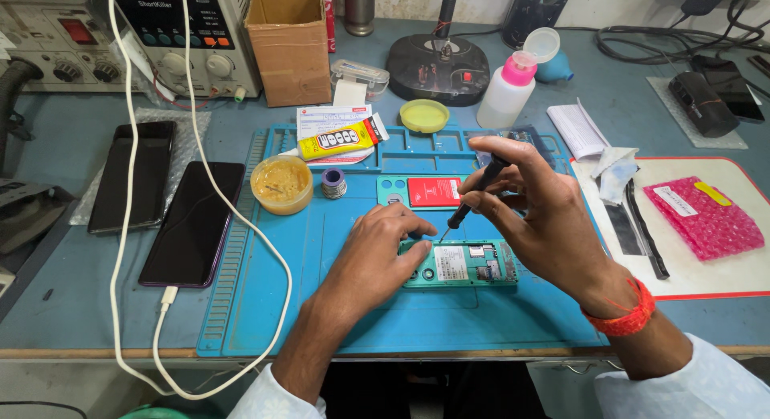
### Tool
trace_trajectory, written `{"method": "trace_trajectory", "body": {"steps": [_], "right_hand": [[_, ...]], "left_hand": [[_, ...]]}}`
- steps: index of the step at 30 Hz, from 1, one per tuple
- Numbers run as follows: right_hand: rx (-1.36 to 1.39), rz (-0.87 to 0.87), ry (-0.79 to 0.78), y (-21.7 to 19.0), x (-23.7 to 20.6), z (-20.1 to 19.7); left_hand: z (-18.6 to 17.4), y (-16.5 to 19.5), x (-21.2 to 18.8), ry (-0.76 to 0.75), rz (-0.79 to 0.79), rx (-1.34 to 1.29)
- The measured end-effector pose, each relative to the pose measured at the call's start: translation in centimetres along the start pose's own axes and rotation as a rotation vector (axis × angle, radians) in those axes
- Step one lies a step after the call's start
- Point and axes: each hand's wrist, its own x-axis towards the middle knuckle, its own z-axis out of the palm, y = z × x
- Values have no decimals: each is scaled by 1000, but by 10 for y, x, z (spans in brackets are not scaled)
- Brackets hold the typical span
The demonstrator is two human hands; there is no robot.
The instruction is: The person works at a repair bench on a teal mobile phone. They pour liquid from a small bottle onto a tissue, wipe the phone, open its back cover by hand, unscrew and pry at the internal components with a screwdriver and pry tool, then handle the phone body and work along its edges with a long tool.
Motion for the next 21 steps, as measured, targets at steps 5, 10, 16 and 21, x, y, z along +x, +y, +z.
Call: {"method": "trace_trajectory", "body": {"steps": [5,10,16,21], "right_hand": [[-46,-17,9,-1,1,2],[-114,-45,33,-4,6,7],[-129,-97,67,-8,10,8],[-35,-87,16,-9,10,7]], "left_hand": [[-1,3,0,0,-6,-22],[1,12,4,62,-26,-287],[2,23,12,73,-6,-514],[3,24,18,53,-21,-574]]}}
